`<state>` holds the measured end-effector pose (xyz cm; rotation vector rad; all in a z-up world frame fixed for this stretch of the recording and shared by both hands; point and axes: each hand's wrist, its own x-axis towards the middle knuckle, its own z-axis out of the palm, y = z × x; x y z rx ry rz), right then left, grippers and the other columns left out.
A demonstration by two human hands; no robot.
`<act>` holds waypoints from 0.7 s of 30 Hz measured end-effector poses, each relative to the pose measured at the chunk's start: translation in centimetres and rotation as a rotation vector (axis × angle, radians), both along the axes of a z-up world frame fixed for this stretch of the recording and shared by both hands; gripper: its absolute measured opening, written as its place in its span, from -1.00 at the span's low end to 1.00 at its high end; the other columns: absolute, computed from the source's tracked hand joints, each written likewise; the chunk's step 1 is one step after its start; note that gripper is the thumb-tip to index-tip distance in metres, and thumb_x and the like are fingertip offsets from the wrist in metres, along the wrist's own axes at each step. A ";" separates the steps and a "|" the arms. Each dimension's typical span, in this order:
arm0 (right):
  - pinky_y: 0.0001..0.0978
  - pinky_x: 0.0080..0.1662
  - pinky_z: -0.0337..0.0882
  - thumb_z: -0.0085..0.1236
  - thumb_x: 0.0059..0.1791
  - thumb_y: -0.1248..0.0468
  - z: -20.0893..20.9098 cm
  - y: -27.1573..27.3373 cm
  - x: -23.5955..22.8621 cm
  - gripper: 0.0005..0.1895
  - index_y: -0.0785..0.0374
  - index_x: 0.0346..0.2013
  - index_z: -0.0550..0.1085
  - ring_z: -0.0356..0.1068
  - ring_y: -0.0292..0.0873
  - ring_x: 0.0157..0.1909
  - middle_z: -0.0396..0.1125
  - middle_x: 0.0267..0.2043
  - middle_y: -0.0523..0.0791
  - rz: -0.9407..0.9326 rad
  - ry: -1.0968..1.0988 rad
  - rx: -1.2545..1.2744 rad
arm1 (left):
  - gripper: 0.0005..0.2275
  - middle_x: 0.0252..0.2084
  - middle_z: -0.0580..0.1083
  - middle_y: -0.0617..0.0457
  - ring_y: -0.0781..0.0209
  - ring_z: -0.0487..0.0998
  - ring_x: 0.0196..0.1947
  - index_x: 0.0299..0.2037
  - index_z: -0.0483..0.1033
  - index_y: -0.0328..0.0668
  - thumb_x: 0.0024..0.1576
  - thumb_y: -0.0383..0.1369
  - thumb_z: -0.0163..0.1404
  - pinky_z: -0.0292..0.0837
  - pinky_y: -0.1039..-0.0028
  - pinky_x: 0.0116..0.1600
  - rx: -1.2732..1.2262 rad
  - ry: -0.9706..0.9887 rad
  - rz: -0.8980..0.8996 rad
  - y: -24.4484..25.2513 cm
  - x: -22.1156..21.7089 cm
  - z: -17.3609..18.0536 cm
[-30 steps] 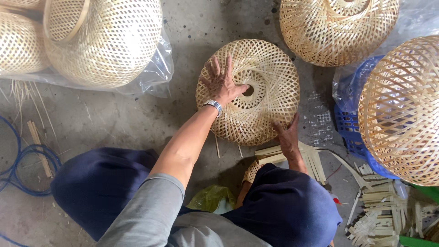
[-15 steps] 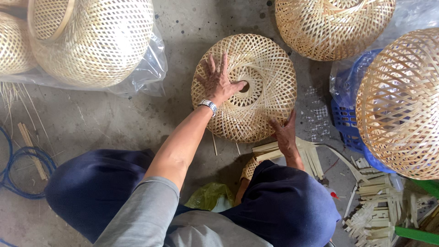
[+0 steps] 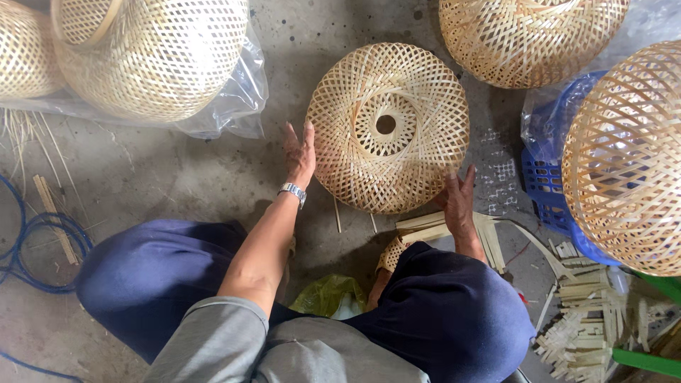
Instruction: The person sits on the floor and weaves thin bamboo strips into the top of a basket, tucking and pressing them into the existing pattern. They then apply glue from a small bottle to the woven sections to secure the strips in place.
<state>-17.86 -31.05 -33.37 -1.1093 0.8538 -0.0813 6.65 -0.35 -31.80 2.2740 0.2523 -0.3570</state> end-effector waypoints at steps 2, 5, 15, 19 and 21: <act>-0.45 -0.35 0.37 0.15 0.05 -0.12 0.7 0.5 -0.1 0.19 0.32 0.55 -0.46 0.22 -0.38 -0.39 0.22 -0.33 -0.20 -0.027 -0.047 0.031 | -0.02 0.50 0.06 -0.40 -0.25 0.11 0.49 0.50 -0.11 -0.37 0.11 0.36 -0.27 0.01 0.21 0.50 -0.052 0.014 0.011 0.5 -0.8 -0.7; -0.37 -0.35 0.41 0.10 0.04 -0.16 1.2 0.9 -0.5 0.16 0.25 0.59 -0.39 0.26 -0.28 -0.40 0.20 -0.35 -0.11 -0.019 0.021 0.007 | -0.01 0.50 0.04 -0.47 -0.26 0.10 0.50 0.49 -0.16 -0.46 0.16 0.36 -0.23 0.01 0.22 0.52 -0.111 -0.018 -0.012 0.6 -1.7 -1.0; 0.28 0.23 0.32 0.11 -0.12 -0.31 3.5 0.3 1.1 0.24 0.20 0.52 -0.35 0.01 0.34 0.46 -0.28 0.53 0.28 0.028 0.115 -0.138 | 0.09 0.40 0.23 -0.34 -0.19 0.32 0.34 0.50 -0.32 -0.27 -0.07 0.41 -0.24 0.30 0.21 0.33 -0.269 0.222 0.012 -0.5 -3.6 1.4; 0.31 0.49 -0.09 -0.03 0.05 -0.38 4.0 -0.1 1.7 0.10 0.23 0.56 -0.23 -0.20 0.32 0.61 -0.28 0.61 0.28 0.107 0.087 -0.479 | 0.07 0.42 0.17 -0.42 -0.26 0.34 0.36 0.50 -0.26 -0.34 0.01 0.40 -0.20 0.31 0.16 0.37 -0.208 0.131 -0.038 -0.2 -5.5 0.0; 0.24 0.60 -0.21 -0.15 0.13 -0.40 4.6 -0.2 2.1 -0.03 0.19 0.57 -0.08 -0.28 0.28 0.69 -0.28 0.66 0.26 0.156 0.117 -0.747 | 0.08 0.44 0.16 -0.42 -0.28 0.26 0.41 0.51 -0.28 -0.35 0.04 0.40 -0.16 0.19 0.13 0.43 -0.195 0.084 -0.043 -0.1 -6.3 -0.4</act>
